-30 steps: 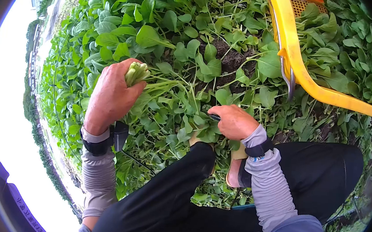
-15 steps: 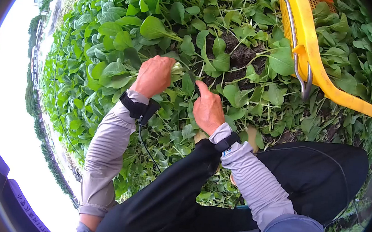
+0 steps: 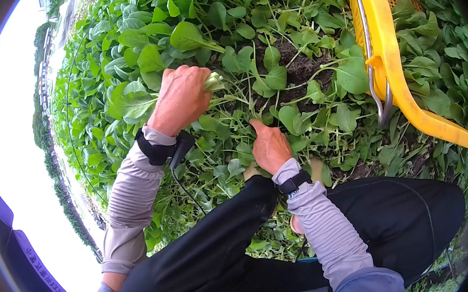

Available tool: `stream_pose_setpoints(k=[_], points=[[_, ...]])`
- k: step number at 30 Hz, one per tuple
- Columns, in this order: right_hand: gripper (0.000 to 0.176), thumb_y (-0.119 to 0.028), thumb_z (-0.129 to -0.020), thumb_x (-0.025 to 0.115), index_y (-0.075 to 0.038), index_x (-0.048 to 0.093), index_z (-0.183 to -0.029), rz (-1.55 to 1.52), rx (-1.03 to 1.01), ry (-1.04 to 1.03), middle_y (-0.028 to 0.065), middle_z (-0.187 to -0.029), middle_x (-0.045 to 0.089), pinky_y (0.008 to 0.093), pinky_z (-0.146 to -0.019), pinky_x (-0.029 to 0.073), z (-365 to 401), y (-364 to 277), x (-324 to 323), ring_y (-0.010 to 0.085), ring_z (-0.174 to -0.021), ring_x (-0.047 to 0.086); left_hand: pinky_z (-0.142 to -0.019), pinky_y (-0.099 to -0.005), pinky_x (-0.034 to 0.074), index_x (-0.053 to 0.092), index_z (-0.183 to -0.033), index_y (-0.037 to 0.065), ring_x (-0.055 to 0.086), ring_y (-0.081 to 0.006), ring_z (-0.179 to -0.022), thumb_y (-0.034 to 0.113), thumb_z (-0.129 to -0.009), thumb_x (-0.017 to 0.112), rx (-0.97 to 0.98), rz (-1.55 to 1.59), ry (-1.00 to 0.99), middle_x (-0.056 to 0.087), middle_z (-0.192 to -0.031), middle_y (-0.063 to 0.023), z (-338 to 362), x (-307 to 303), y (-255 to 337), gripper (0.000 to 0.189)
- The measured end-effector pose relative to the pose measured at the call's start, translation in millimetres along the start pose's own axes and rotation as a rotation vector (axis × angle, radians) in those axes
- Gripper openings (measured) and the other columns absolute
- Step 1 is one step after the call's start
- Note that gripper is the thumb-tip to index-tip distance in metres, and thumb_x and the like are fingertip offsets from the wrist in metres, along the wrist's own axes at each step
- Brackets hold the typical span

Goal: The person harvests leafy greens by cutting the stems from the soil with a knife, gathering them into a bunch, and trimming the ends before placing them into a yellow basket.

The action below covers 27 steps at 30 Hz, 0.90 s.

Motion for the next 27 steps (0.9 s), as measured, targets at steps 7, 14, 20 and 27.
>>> stream_pose_setpoints(k=[7,14,20,27], points=[[0.044,-0.001,-0.088,0.057,-0.003,0.064,-0.131,-0.224,-0.12,0.115,0.0336,-0.091,0.071,0.0593,-0.083,0.056,-12,-33,-12,0.0542,-0.088,0.069,-0.089,-0.057,0.055,0.069,-0.094,-0.005,0.069,-0.0503,-0.095,0.005,-0.078,0.062,-0.088,0.165,-0.271,0.071,-0.094,-0.0316,3,73,-33,0.02],[0.022,-0.004,-0.092,0.057,-0.001,0.063,-0.113,-0.11,-0.138,0.121,0.0317,-0.085,0.07,0.0612,-0.08,0.056,-51,-37,41,0.0536,-0.087,0.069,-0.092,-0.0555,0.057,0.071,-0.102,-0.007,0.07,-0.0506,-0.101,0.004,-0.079,0.063,-0.185,0.126,-0.36,0.072,-0.1,-0.0329,9,122,-63,0.027],[0.046,0.001,-0.091,0.056,0.0,0.063,-0.136,-0.055,-0.138,-0.012,0.0287,-0.091,0.074,0.0506,-0.074,0.058,8,0,44,0.0428,-0.076,0.073,-0.089,-0.0536,0.056,0.071,-0.102,-0.004,0.069,-0.0499,-0.1,0.009,-0.08,0.066,-0.161,0.261,-0.295,0.073,-0.1,-0.0305,13,90,-61,0.026],[0.031,-0.019,-0.097,0.075,0.0,0.066,-0.12,-1.471,0.171,-0.015,0.0023,-0.076,0.071,0.0294,-0.057,0.049,-14,-41,19,0.0102,-0.063,0.06,-0.083,-0.038,0.056,0.072,-0.109,0.0,0.07,-0.0264,-0.086,0.016,-0.088,0.077,-0.131,0.654,-0.376,0.077,-0.098,-0.0132,23,22,-16,0.027]])
Point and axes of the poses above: each hand's wrist, its own z-axis away from the middle knuckle, its own x-axis out of the palm, y = z × x, the point moved 10 cm from there along -z, towards the middle knuckle
